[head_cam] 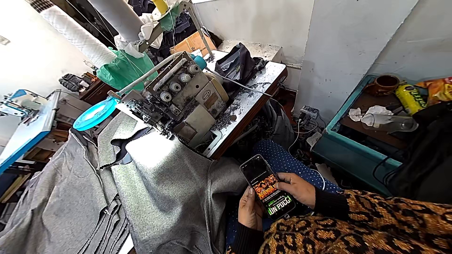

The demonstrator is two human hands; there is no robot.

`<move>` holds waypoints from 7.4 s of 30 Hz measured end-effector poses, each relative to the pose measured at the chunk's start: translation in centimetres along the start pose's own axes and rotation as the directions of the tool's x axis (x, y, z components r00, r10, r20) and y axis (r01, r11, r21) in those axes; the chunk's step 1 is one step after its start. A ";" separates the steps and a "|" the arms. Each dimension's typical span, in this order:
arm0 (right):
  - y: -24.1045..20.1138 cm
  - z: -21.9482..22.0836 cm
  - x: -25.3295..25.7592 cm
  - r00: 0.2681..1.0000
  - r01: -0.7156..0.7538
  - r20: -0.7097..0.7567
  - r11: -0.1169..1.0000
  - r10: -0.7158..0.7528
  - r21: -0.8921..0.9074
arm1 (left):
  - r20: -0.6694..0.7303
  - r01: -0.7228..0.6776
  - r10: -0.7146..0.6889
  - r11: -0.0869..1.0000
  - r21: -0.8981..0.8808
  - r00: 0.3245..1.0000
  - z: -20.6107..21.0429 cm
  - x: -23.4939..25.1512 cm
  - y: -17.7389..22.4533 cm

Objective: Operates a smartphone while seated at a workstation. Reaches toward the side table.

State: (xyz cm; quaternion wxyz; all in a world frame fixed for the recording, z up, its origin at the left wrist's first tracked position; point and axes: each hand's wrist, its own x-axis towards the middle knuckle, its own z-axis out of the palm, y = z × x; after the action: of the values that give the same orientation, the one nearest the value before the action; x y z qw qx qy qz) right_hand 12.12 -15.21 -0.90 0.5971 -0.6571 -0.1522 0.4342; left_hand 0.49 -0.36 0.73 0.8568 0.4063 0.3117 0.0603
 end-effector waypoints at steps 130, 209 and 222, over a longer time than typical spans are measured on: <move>1.9 -1.4 3.2 0.990 0.049 -0.142 0.987 -0.026 0.155 | 0.001 -0.001 0.001 1.000 0.025 1.000 0.0 0.1 0.0; -2.0 0.1 4.0 0.983 0.131 -0.137 0.988 -0.119 0.085 | 0.018 0.004 -0.004 1.000 0.000 1.000 0.1 0.1 0.0; -2.3 0.2 3.7 0.986 0.098 -0.142 0.993 -0.087 0.070 | 0.023 -0.003 0.003 1.000 0.004 1.000 0.0 0.1 0.0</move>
State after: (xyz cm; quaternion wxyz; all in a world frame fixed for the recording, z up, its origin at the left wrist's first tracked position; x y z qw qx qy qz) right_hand 14.84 -11.80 -0.20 0.6504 -0.6547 -0.1238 0.3648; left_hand 0.57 -0.35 0.68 0.8595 0.4092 0.3011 0.0564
